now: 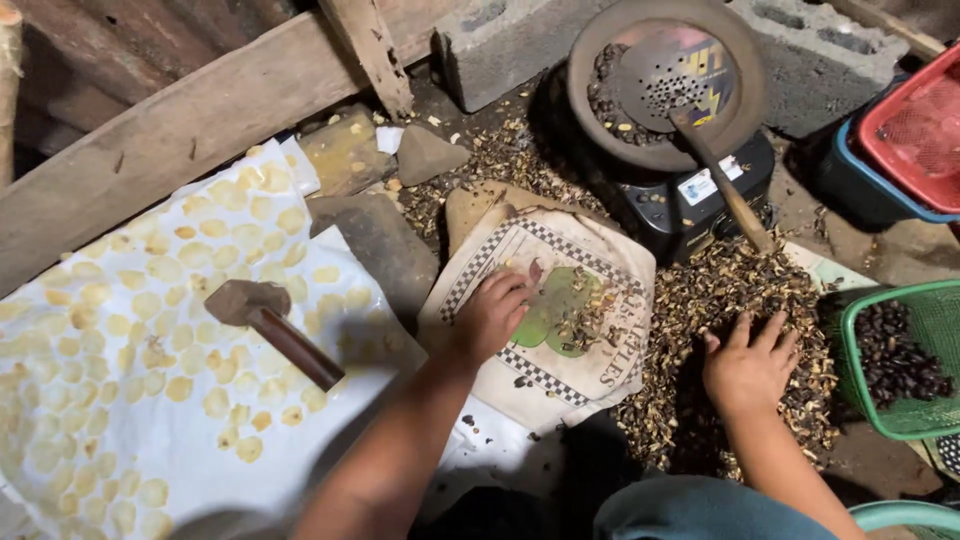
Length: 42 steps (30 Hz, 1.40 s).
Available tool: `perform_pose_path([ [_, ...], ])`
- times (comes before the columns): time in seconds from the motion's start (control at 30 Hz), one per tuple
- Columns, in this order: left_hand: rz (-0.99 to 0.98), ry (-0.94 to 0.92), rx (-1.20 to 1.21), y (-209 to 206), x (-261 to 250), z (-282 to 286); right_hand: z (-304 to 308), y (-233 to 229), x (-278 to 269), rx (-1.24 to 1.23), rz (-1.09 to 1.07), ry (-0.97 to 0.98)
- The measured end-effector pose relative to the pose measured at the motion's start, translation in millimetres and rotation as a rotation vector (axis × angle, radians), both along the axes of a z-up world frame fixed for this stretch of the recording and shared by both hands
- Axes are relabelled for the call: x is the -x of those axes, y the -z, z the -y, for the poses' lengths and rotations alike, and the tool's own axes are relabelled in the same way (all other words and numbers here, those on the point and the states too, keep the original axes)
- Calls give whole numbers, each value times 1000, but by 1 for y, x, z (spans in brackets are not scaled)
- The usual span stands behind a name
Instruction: The person is cracking nut shells with a stone and then pounding the nuts into flat pieces with a wooden mallet.
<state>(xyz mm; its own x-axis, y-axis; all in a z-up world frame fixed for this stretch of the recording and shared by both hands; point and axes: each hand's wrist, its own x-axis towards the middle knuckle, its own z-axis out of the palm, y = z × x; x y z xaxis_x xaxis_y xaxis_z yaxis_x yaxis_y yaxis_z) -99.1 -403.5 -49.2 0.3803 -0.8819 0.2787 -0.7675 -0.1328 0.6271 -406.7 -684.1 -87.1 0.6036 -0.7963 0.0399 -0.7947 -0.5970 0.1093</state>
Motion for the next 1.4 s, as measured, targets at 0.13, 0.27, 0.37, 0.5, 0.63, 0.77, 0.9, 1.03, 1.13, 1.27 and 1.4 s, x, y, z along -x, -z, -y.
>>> perform_pose_path([
  [0.13, 12, -103, 59, -13, 9, 11, -14, -3, 19, -302, -54, 156],
  [0.27, -22, -161, 22, -13, 8, 14, -10, -17, 24, -404, -122, 247],
  [0.37, -13, -203, 48, -6, 14, 13, 0, -32, 9, -429, -43, 246],
  [0.5, -55, -323, -27, -18, 31, 31, -29, -96, -67, -493, 253, -55],
  [0.63, -135, -460, -210, -32, 38, 41, -52, -102, -127, -404, 182, -317],
  [0.77, -127, -342, -222, -28, 24, 26, -64, -119, -154, -503, 23, -273],
  [0.9, -65, -300, -134, -12, 18, 16, -98, -142, -167, -597, 174, -435],
  [1.03, -43, -317, -71, -7, 15, 15, -117, -146, -173, -640, 5, -555],
  [1.13, -60, -303, -95, -6, 15, 15, -108, -134, -175, -647, 80, -493],
  [1.27, -34, -292, -104, -16, 12, 15, -93, -108, -180, -727, 110, -407],
  [1.4, -35, -310, -90, -13, 17, 16, -110, -125, -174, -675, -94, -411],
])
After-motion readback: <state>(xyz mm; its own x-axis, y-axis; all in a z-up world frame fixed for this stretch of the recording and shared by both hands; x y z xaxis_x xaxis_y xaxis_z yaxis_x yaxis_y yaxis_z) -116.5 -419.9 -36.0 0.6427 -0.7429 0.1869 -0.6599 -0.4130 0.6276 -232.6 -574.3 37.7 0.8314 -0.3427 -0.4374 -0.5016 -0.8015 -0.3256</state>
